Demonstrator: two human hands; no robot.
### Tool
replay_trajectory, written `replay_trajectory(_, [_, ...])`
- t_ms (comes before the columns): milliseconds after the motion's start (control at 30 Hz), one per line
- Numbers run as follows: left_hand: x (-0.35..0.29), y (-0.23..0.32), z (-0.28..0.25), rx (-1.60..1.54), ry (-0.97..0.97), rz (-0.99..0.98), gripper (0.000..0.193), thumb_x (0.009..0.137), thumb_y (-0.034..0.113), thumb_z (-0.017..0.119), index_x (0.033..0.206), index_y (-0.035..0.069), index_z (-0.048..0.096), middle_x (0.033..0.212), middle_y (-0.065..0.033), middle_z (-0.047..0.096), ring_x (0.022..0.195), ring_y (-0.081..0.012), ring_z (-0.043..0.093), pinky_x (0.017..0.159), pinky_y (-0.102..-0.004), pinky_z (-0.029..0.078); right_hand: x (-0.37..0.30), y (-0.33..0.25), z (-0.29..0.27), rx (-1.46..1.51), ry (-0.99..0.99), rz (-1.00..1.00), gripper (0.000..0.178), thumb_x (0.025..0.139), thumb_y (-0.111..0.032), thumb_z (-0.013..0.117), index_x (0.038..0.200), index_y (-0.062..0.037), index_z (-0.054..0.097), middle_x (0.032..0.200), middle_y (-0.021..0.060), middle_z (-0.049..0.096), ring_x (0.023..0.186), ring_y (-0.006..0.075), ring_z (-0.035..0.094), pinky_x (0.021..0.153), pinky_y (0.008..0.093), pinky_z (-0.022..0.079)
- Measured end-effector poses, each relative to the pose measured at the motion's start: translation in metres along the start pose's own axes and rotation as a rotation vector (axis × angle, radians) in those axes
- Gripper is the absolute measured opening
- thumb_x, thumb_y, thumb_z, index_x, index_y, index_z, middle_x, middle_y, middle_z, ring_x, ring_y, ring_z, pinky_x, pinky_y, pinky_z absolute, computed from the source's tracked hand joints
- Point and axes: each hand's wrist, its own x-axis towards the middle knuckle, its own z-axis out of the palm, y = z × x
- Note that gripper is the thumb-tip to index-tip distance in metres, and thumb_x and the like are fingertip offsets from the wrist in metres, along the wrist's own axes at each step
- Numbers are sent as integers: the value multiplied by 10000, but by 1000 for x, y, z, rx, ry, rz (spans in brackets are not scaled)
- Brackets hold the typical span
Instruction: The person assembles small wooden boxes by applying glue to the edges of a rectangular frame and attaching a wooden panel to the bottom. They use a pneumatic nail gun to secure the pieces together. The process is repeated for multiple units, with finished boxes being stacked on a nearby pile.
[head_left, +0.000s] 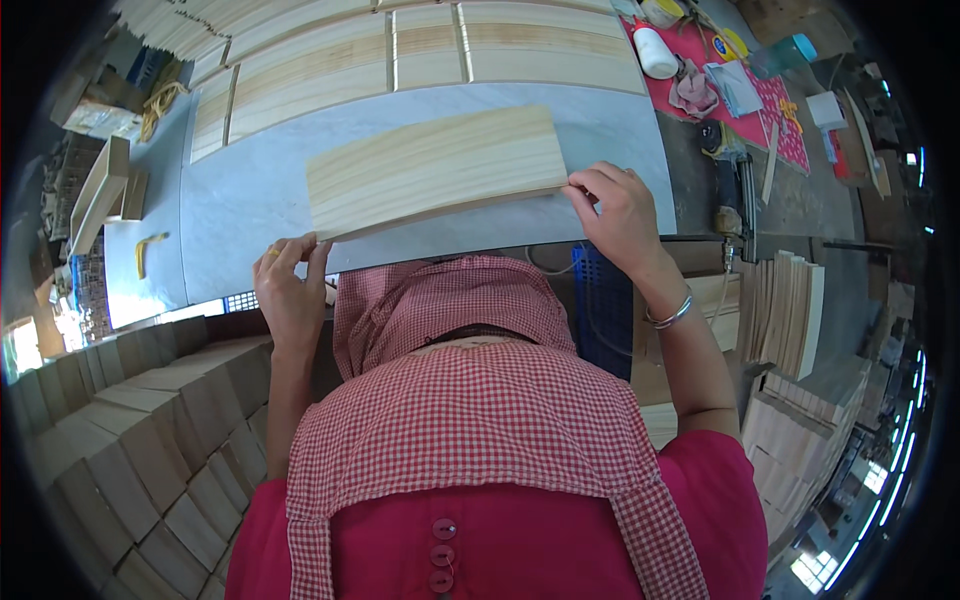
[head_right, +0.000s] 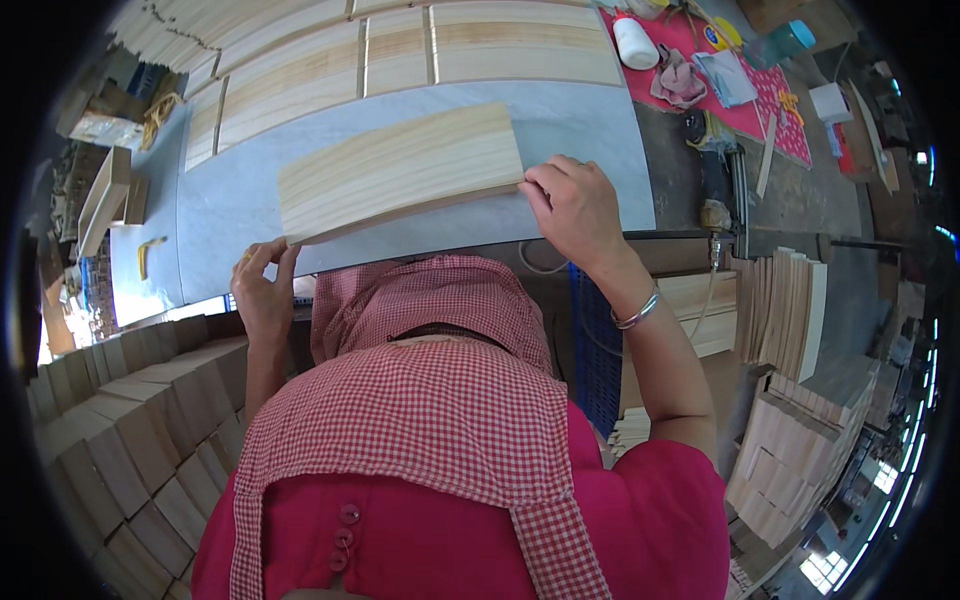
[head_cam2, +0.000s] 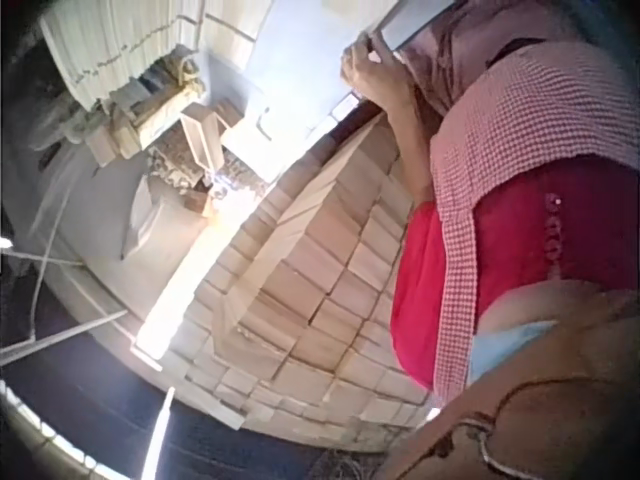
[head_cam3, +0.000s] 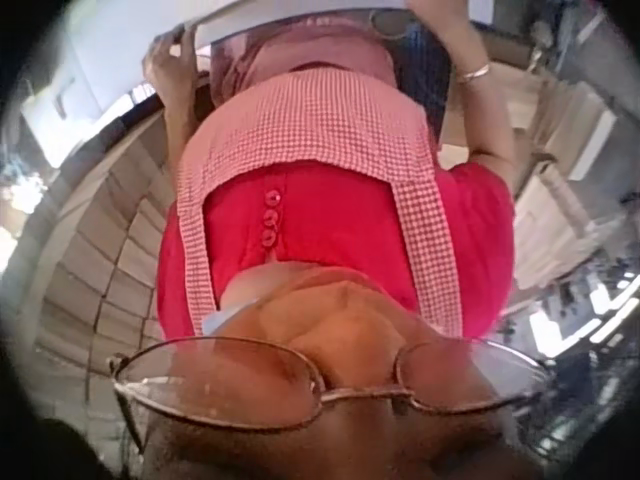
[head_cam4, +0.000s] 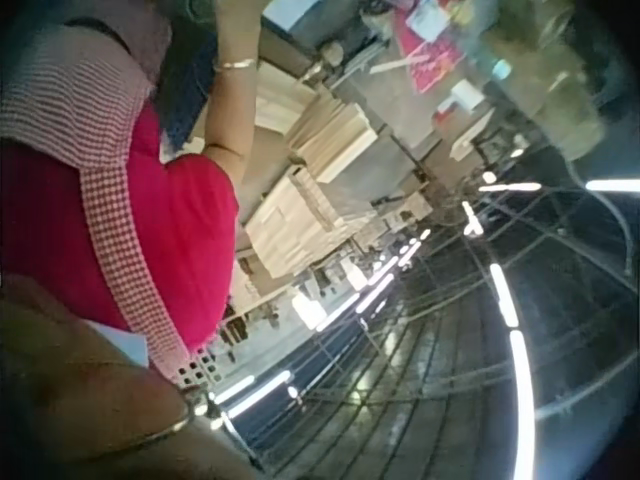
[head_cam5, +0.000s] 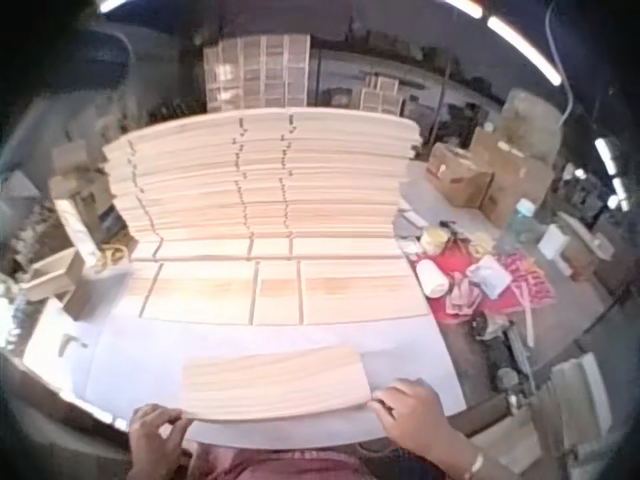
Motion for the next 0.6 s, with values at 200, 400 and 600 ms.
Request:
replay_trajectory(200, [-1, 5, 0, 30, 29, 45, 118, 856, 104, 776, 896, 1, 734, 792, -87, 684, 781, -257, 639, 850, -394, 463, 7, 0, -2, 160, -58, 87, 85, 839, -88, 724, 801, -34, 670, 779, 98, 652, 729, 303, 638, 712, 427, 490])
replay_trajectory(400, [1, 2, 3, 41, 40, 97, 93, 850, 79, 779, 867, 3, 727, 792, -100, 691, 757, -258, 644, 816, -390, 473, 4, 8, 0, 74, -67, -24, 70, 835, -59, 717, 833, -21, 660, 789, 108, 655, 733, 319, 631, 714, 410, 492])
replay_trajectory(600, [20, 28, -25, 210, -293, -194, 180, 825, 165, 817, 915, 31, 736, 882, -96, 725, 828, -251, 677, 842, -395, 494, 14, 9, -19, 205, -218, 136, 109, 854, -71, 718, 937, -5, 692, 833, 119, 670, 761, 300, 655, 711, 412, 505])
